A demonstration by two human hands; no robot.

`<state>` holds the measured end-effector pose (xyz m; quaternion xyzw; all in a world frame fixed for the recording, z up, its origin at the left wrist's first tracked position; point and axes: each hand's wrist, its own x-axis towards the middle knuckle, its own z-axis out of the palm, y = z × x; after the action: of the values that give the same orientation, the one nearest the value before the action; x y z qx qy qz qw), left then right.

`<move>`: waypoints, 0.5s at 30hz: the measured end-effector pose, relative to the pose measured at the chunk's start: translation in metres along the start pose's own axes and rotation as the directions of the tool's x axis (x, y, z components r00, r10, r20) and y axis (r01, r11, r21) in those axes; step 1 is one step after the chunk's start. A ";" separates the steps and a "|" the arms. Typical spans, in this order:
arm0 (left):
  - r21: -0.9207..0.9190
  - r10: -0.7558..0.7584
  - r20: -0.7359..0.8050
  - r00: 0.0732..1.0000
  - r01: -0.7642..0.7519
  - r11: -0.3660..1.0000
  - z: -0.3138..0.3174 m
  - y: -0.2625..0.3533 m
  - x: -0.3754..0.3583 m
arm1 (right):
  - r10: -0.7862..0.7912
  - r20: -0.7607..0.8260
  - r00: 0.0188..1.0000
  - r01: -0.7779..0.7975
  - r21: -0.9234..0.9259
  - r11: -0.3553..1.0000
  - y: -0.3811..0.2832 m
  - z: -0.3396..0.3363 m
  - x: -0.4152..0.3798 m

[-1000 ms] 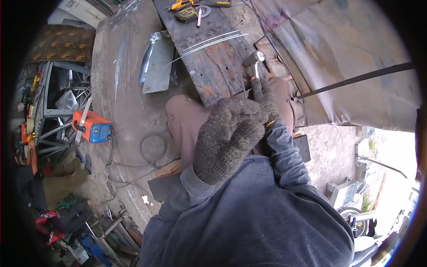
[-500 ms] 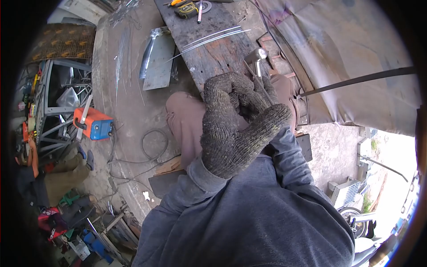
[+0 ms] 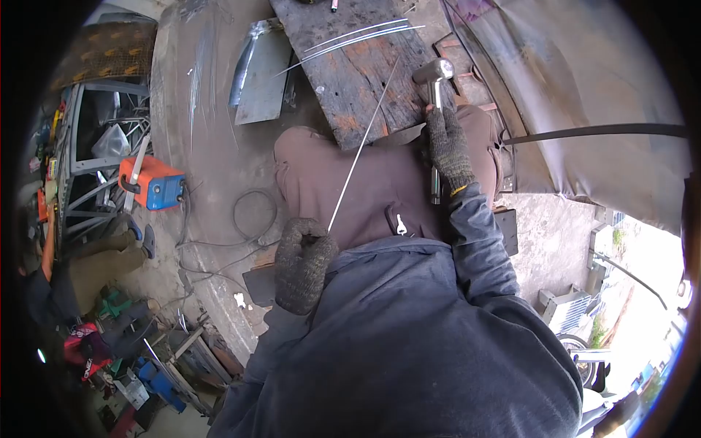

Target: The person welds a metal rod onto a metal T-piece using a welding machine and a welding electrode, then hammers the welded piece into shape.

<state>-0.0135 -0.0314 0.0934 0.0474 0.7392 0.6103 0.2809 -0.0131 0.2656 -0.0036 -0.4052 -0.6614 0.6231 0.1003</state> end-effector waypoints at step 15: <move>0.379 0.039 0.159 0.987 -0.097 0.920 0.023 -0.072 0.019 | -0.387 -0.016 0.922 0.368 -0.278 0.888 0.021 -0.001 0.007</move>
<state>0.0008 -0.0217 0.0176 0.1725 0.8198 0.4571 0.2987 -0.0086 0.2688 -0.0250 -0.3005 -0.8020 0.4813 0.1866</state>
